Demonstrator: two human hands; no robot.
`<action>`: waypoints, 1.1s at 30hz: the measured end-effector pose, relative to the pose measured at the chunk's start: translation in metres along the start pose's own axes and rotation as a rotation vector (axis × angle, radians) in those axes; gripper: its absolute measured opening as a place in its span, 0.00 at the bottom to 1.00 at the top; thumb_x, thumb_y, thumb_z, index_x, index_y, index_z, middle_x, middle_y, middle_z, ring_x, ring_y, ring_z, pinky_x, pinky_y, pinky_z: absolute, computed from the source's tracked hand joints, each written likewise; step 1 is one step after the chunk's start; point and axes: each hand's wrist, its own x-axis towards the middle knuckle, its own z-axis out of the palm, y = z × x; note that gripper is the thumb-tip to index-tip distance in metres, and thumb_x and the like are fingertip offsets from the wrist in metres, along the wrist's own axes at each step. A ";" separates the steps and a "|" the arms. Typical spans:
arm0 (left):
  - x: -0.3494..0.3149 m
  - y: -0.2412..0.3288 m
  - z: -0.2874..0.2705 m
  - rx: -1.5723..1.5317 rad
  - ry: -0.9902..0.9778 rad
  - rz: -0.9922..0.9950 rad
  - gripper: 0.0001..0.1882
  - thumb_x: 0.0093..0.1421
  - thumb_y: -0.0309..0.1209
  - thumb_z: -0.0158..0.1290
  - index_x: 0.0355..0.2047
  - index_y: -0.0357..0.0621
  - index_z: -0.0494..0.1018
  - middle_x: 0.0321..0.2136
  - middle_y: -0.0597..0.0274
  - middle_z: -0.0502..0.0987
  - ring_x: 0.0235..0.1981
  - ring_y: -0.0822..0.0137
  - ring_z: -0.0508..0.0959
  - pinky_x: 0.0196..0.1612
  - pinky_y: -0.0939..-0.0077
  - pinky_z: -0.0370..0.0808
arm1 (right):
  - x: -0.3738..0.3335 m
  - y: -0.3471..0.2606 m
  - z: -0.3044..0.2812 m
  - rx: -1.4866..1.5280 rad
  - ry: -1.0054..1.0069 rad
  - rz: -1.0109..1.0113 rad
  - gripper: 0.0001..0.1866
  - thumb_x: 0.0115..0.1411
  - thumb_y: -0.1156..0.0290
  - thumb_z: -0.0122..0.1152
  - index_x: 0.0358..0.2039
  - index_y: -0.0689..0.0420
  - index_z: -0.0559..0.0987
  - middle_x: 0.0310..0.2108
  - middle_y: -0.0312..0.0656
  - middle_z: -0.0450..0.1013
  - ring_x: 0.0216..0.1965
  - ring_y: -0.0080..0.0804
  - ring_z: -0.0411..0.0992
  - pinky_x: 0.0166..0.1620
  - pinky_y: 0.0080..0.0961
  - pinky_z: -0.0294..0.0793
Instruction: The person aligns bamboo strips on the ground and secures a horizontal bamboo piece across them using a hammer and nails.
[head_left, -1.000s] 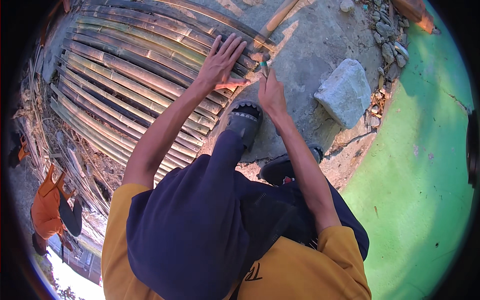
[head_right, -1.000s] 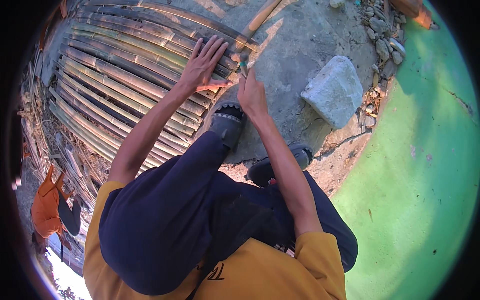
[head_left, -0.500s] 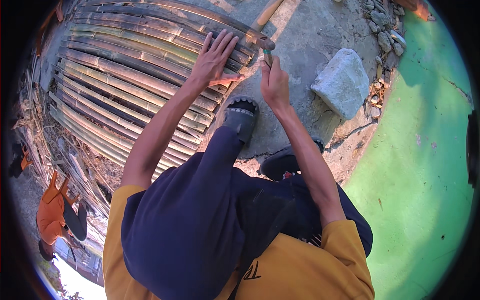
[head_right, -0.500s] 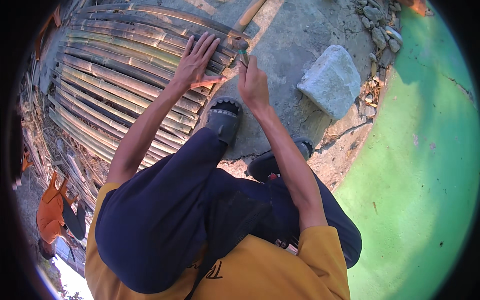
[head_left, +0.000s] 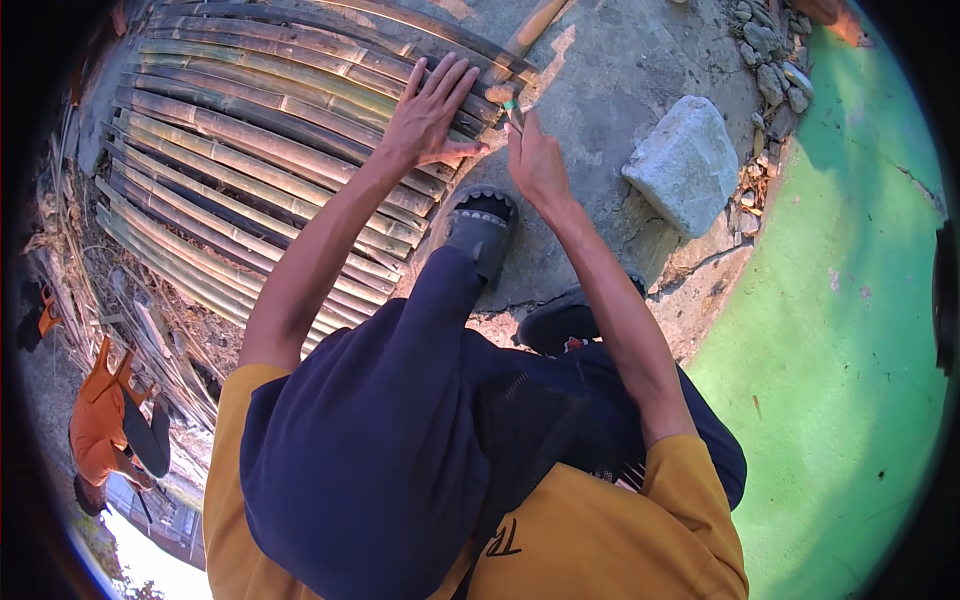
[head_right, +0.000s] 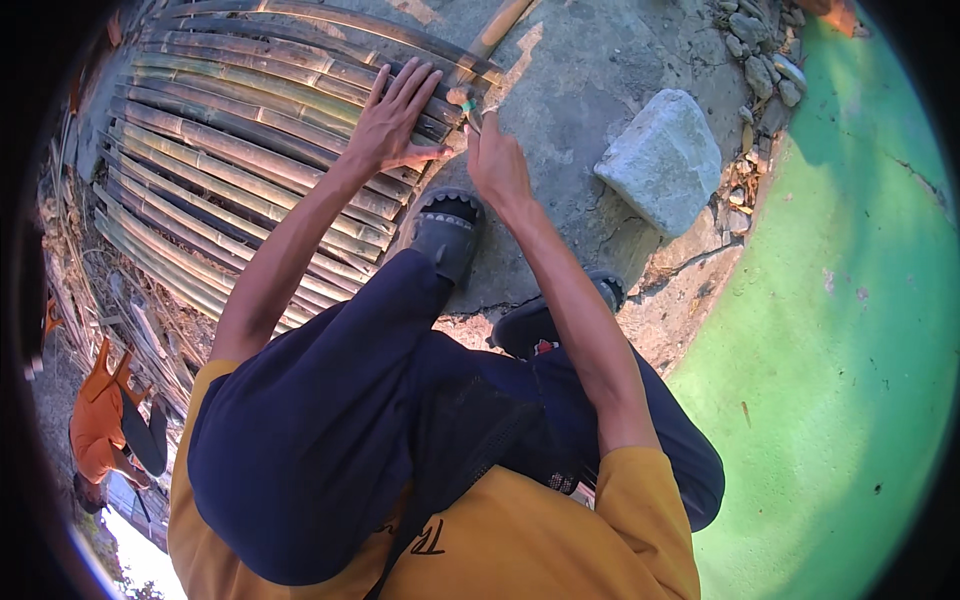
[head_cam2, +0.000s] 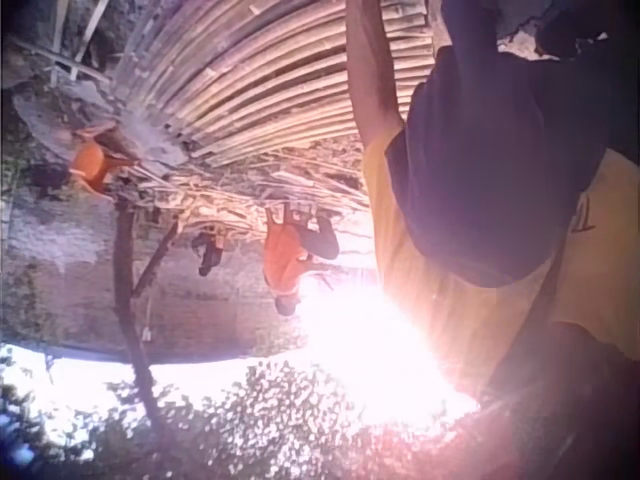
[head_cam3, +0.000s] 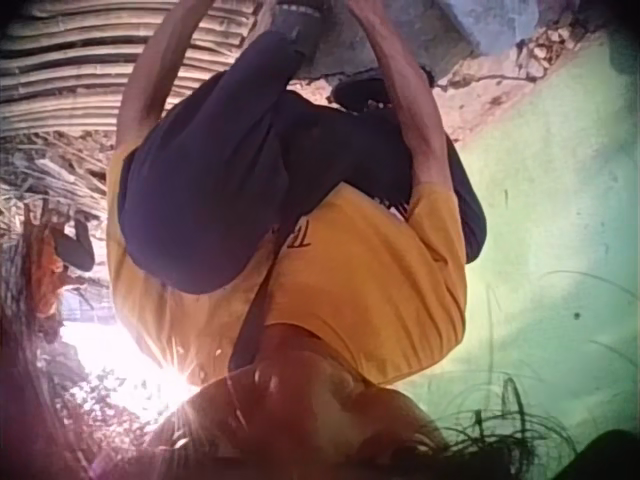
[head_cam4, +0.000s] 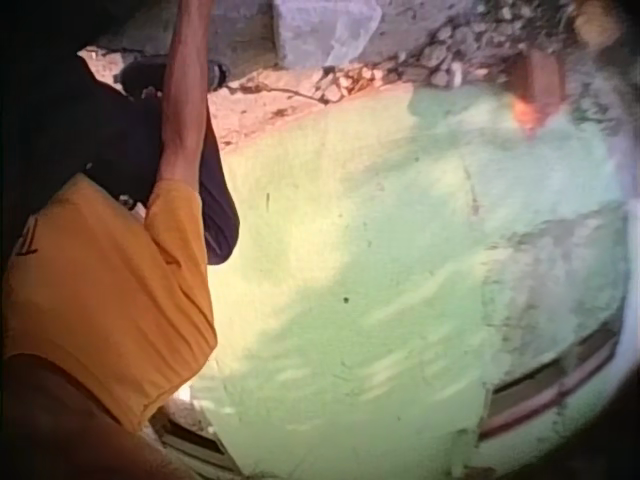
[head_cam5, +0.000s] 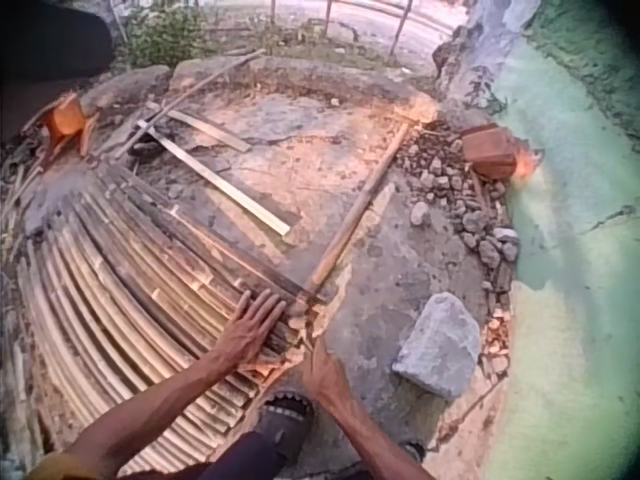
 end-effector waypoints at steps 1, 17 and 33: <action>-0.007 -0.002 -0.001 -0.021 -0.001 -0.003 0.68 0.51 0.84 0.45 0.77 0.43 0.53 0.75 0.54 0.57 0.79 0.55 0.50 0.80 0.47 0.38 | 0.004 -0.004 0.004 -0.083 -0.096 0.072 0.12 0.74 0.67 0.53 0.43 0.64 0.68 0.24 0.68 0.74 0.31 0.74 0.75 0.29 0.62 0.67; -0.005 -0.022 -0.011 -0.154 -0.119 -0.075 0.44 0.70 0.66 0.41 0.76 0.51 0.58 0.73 0.53 0.63 0.78 0.55 0.55 0.80 0.49 0.40 | 0.010 -0.046 -0.020 0.111 0.042 0.160 0.13 0.76 0.64 0.51 0.40 0.63 0.70 0.24 0.62 0.74 0.29 0.72 0.75 0.29 0.55 0.69; 0.033 -0.051 -0.007 -0.395 0.163 -0.241 0.13 0.54 0.41 0.69 0.34 0.49 0.84 0.39 0.66 0.81 0.52 0.61 0.76 0.66 0.60 0.65 | 0.001 -0.014 0.006 -0.147 -0.103 0.043 0.14 0.78 0.64 0.47 0.45 0.63 0.72 0.22 0.58 0.70 0.24 0.60 0.73 0.28 0.48 0.65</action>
